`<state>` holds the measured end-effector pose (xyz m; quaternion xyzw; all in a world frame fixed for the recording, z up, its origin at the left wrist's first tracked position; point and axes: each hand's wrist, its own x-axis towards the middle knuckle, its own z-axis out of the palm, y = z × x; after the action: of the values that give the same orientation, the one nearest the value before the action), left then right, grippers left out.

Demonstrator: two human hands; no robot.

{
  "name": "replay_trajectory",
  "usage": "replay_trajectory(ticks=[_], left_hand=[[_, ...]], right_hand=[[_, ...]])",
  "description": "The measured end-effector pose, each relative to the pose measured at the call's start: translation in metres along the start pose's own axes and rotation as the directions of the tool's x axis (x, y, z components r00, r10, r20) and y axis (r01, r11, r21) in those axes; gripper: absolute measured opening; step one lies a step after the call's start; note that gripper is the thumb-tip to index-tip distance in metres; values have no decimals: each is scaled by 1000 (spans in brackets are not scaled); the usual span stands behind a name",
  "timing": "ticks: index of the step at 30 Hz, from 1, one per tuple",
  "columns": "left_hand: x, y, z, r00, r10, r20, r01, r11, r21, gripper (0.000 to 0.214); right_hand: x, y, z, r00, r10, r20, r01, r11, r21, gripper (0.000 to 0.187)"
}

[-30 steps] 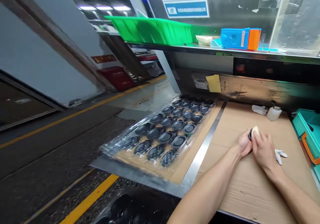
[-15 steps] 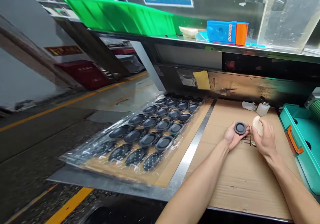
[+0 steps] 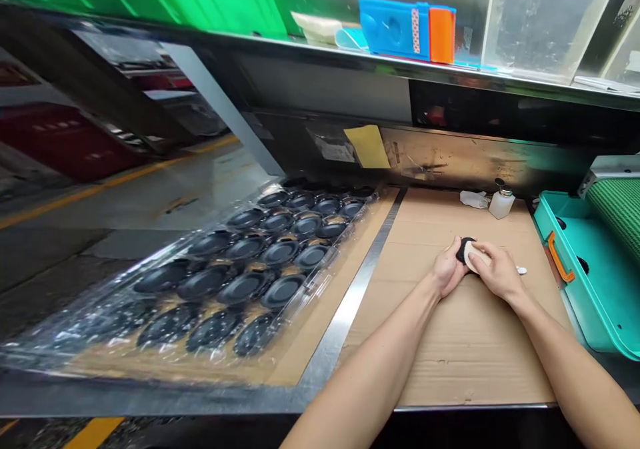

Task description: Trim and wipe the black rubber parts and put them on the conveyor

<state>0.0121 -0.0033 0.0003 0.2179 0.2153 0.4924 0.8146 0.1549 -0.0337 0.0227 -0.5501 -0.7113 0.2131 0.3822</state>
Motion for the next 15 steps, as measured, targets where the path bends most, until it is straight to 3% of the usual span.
replay_trajectory(ticks=[3,6,8,12,15], left_hand=[[-2,-4,2,999,21,-24,-21,999,31,35],[-5,-5,3,1000,7,-21,-6,999,52,35],[-6,-5,4,1000,-2,-25,3,999,53,35],[-3,-6,3,998,3,-70,-2,1000,24,34],[-4,-6,3,997,-23,-69,24,1000,16,32]], right_hand=[[5,4,-2,986,60,156,-84,985,150,34],[5,9,-13,949,96,300,-139,982,125,32],[3,10,-19,962,111,251,-124,992,38,29],[0,0,-17,999,31,18,-30,998,-57,31],[2,-5,-14,989,-27,148,28,1000,-8,28]])
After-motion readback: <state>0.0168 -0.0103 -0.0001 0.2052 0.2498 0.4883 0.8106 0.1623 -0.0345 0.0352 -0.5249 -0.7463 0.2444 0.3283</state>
